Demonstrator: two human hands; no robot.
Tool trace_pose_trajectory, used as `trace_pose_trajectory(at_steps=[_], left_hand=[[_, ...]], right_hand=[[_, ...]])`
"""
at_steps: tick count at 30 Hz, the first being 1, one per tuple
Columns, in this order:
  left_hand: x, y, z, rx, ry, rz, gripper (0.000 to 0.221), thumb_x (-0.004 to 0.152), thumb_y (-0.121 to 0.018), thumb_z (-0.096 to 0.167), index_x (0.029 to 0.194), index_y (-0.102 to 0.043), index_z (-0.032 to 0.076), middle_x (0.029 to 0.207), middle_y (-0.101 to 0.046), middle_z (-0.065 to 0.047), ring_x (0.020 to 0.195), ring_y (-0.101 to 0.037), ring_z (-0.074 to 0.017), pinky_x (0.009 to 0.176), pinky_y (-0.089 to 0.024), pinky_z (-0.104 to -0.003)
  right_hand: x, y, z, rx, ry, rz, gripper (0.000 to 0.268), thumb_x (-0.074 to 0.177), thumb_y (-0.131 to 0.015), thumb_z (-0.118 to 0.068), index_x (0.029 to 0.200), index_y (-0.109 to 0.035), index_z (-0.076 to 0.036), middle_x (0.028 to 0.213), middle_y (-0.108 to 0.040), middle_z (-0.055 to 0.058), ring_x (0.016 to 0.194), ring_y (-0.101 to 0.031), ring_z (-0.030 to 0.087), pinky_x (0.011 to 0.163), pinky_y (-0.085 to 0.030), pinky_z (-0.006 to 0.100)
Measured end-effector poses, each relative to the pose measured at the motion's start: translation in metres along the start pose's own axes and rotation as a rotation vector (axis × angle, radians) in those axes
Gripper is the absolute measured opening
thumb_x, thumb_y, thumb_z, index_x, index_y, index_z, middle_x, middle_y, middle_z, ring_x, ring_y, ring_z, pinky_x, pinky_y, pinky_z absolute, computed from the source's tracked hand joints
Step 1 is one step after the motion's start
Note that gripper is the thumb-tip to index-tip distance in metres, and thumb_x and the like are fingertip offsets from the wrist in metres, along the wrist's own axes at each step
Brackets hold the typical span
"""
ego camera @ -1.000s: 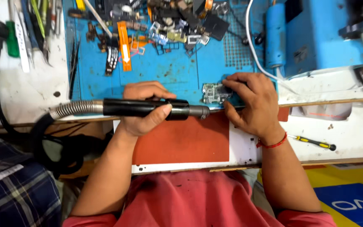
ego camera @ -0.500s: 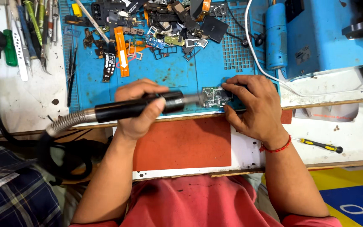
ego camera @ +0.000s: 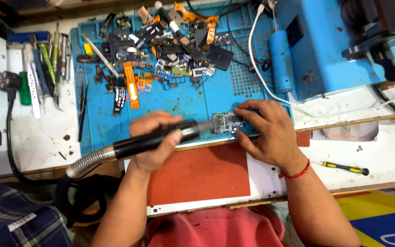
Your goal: The person uses a heat gun to apply heat to a specific section of a mobile phone circuit board while holding it in place by hand on a red mat.
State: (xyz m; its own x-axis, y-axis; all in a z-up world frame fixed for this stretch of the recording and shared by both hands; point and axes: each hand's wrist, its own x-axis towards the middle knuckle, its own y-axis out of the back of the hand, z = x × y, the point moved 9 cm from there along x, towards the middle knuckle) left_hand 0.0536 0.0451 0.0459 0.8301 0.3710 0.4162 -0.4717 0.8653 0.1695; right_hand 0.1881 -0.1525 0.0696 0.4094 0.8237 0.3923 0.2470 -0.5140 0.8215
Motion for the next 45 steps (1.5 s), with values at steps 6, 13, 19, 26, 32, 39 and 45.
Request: trace_pose_trajectory(at_steps=[6, 13, 19, 26, 32, 39, 45], left_hand=[[0.000, 0.002, 0.004, 0.078, -0.034, 0.039, 0.032, 0.090, -0.075, 0.027, 0.104, -0.073, -0.002, 0.094, -0.073, -0.011, 0.079, -0.068, -0.0150, 0.073, -0.054, -0.027], [-0.003, 0.005, -0.002, 0.075, -0.007, 0.102, 0.034, 0.089, -0.077, 0.027, 0.104, -0.073, -0.004, 0.092, -0.073, -0.011, 0.076, -0.065, -0.0155, 0.071, -0.052, -0.027], [-0.002, 0.000, 0.003, 0.070, -0.038, 0.068, 0.033, 0.089, -0.075, 0.027, 0.103, -0.073, -0.002, 0.090, -0.073, -0.010, 0.077, -0.069, -0.0150, 0.072, -0.054, -0.027], [-0.003, -0.003, -0.002, -0.017, -0.005, 0.018, 0.033, 0.087, -0.076, 0.026, 0.102, -0.074, -0.003, 0.089, -0.073, -0.011, 0.074, -0.066, -0.0162, 0.069, -0.053, -0.027], [-0.002, -0.003, -0.005, 0.003, 0.002, 0.008, 0.032, 0.088, -0.076, 0.026, 0.104, -0.076, -0.002, 0.091, -0.074, -0.010, 0.079, -0.068, -0.0154, 0.073, -0.054, -0.027], [-0.001, -0.006, -0.004, -0.033, 0.003, -0.023, 0.035, 0.087, -0.077, 0.027, 0.106, -0.075, -0.003, 0.094, -0.075, -0.012, 0.081, -0.069, -0.0157, 0.074, -0.055, -0.027], [0.000, -0.001, -0.003, 0.029, 0.004, 0.035, 0.036, 0.089, -0.077, 0.030, 0.106, -0.075, -0.002, 0.095, -0.075, -0.012, 0.084, -0.071, -0.0158, 0.078, -0.057, -0.027]], right_hand=[[-0.001, 0.003, 0.005, 0.044, -0.040, 0.052, 0.042, 0.077, -0.073, -0.012, 0.119, -0.069, -0.002, 0.123, -0.064, 0.013, 0.113, -0.062, 0.034, 0.097, -0.051, 0.045], [-0.001, 0.002, 0.004, 0.024, -0.064, 0.055, 0.039, 0.076, -0.072, -0.009, 0.115, -0.070, -0.003, 0.120, -0.064, 0.012, 0.110, -0.062, 0.034, 0.095, -0.051, 0.044], [0.000, 0.004, 0.002, 0.022, -0.053, 0.065, 0.038, 0.077, -0.073, -0.010, 0.114, -0.071, -0.003, 0.119, -0.065, 0.012, 0.110, -0.063, 0.033, 0.095, -0.051, 0.044], [-0.004, 0.003, 0.009, 0.038, -0.138, 0.083, 0.034, 0.080, -0.076, -0.013, 0.112, -0.072, -0.002, 0.121, -0.064, 0.013, 0.110, -0.063, 0.033, 0.093, -0.052, 0.043], [-0.004, 0.003, 0.009, 0.032, -0.120, 0.087, 0.034, 0.080, -0.076, -0.013, 0.112, -0.072, -0.003, 0.121, -0.064, 0.013, 0.111, -0.063, 0.033, 0.095, -0.052, 0.043], [-0.003, 0.003, 0.007, 0.020, -0.094, 0.075, 0.034, 0.080, -0.077, -0.014, 0.112, -0.073, -0.003, 0.121, -0.064, 0.012, 0.112, -0.062, 0.033, 0.096, -0.051, 0.043], [-0.003, 0.003, 0.007, 0.018, -0.092, 0.074, 0.034, 0.080, -0.077, -0.015, 0.112, -0.073, -0.004, 0.120, -0.064, 0.012, 0.111, -0.062, 0.033, 0.095, -0.051, 0.043]])
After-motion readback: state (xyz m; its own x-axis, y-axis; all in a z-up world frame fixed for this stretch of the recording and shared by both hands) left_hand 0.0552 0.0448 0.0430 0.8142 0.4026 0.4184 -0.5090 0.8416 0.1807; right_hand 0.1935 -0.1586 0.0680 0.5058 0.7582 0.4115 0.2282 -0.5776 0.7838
